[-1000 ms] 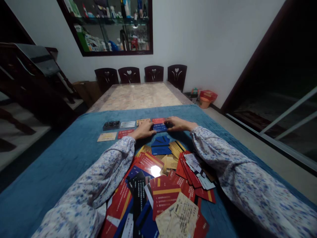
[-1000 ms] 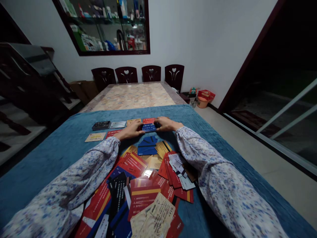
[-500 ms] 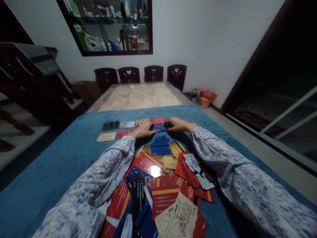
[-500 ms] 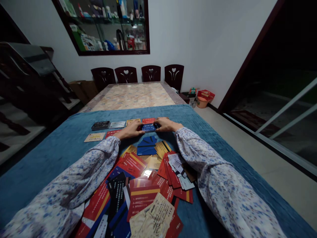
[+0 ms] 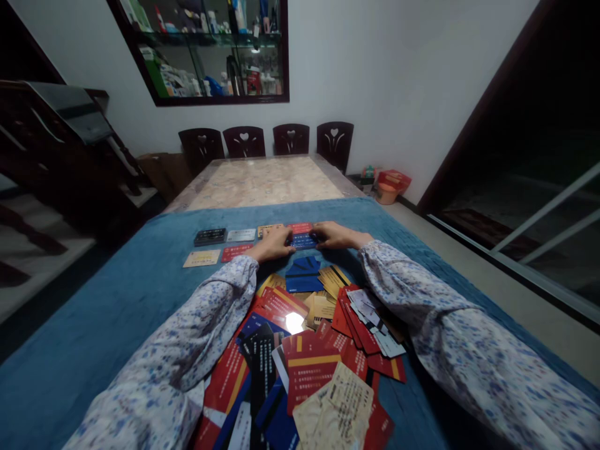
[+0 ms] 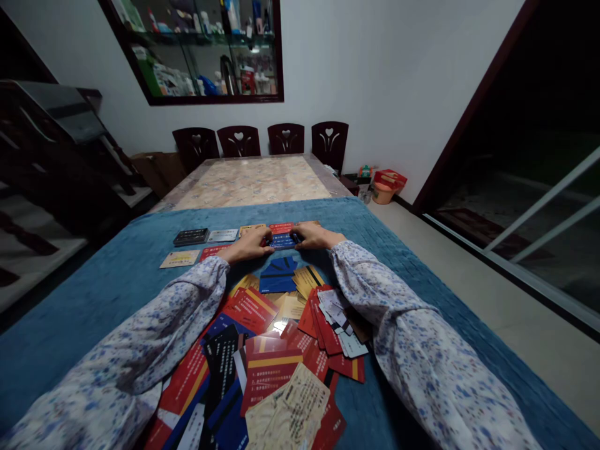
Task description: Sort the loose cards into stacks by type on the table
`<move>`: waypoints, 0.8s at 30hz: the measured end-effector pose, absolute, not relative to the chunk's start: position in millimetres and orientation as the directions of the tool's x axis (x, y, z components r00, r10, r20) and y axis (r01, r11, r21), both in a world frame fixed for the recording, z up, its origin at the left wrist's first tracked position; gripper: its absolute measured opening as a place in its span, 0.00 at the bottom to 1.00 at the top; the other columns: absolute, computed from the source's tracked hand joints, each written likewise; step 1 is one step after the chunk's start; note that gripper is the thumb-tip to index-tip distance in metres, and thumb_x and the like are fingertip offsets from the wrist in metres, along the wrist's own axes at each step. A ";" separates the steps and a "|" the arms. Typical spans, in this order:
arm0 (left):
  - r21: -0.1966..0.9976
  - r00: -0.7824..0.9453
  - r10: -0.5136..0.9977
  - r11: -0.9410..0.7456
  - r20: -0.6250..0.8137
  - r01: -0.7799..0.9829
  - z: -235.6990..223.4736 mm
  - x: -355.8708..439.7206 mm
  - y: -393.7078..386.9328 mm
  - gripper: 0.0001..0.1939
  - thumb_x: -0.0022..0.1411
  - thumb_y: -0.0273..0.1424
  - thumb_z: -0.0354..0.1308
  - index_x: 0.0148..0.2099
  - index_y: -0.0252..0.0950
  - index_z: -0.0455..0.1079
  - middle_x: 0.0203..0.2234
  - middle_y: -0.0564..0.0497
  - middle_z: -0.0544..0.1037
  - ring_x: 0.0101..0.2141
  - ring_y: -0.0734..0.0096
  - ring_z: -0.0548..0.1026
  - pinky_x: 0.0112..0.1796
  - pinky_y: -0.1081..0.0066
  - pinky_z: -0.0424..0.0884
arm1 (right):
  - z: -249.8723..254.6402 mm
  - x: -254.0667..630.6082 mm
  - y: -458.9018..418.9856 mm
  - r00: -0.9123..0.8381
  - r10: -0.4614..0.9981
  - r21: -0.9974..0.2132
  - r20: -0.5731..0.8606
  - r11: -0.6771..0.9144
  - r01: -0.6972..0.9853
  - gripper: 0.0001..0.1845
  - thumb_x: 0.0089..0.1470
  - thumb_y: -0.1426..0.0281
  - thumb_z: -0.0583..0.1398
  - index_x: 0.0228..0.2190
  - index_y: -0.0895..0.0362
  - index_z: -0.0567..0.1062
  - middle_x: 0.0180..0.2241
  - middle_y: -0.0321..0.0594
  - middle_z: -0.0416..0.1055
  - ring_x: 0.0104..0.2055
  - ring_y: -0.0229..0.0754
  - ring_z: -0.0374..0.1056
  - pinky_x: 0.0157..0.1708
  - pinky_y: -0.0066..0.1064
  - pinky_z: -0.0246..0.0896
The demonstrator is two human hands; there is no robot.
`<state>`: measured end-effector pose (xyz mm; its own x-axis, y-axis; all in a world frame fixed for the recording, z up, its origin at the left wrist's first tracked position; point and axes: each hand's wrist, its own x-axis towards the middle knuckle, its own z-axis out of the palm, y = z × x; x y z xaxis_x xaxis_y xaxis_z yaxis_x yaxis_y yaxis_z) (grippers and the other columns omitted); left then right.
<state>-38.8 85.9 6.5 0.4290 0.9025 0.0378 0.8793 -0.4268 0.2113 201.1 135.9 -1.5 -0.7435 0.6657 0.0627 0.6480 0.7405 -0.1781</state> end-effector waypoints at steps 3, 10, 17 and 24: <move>0.201 0.433 0.901 -0.430 0.034 0.880 5.6 -38.0 86.7 0.12 0.59 0.37 0.61 0.43 0.38 0.69 0.43 0.44 0.77 0.53 0.47 0.70 0.53 0.52 0.66 | -0.9 200.7 134.9 -0.756 0.651 -0.172 0.070 0.754 0.634 0.19 0.53 0.69 0.65 0.47 0.60 0.79 0.45 0.47 0.77 0.44 0.46 0.72 0.43 0.30 0.62; 0.175 0.435 0.900 -0.433 0.028 0.884 5.5 -37.8 84.2 0.10 0.61 0.36 0.61 0.43 0.38 0.69 0.42 0.44 0.76 0.54 0.48 0.67 0.54 0.52 0.64 | -1.3 198.8 133.6 -0.760 0.646 -0.145 0.063 0.760 0.634 0.20 0.53 0.70 0.64 0.48 0.61 0.79 0.45 0.49 0.77 0.45 0.47 0.71 0.46 0.32 0.63; 0.146 0.434 0.899 -0.439 0.063 0.887 5.6 -37.6 81.2 0.10 0.62 0.36 0.60 0.43 0.38 0.70 0.45 0.41 0.75 0.54 0.45 0.67 0.55 0.47 0.62 | -0.2 198.4 129.7 -0.731 0.679 -0.152 0.068 0.731 0.665 0.23 0.53 0.69 0.66 0.51 0.60 0.79 0.50 0.53 0.75 0.49 0.50 0.72 0.50 0.34 0.64; 0.121 0.428 0.899 -0.438 0.096 0.891 3.4 -39.4 78.8 0.11 0.62 0.39 0.61 0.43 0.38 0.70 0.49 0.40 0.74 0.54 0.45 0.67 0.55 0.46 0.58 | 3.0 201.3 124.3 -0.702 0.709 -0.152 0.069 0.703 0.695 0.30 0.54 0.66 0.67 0.58 0.58 0.76 0.53 0.52 0.73 0.51 0.50 0.73 0.51 0.34 0.65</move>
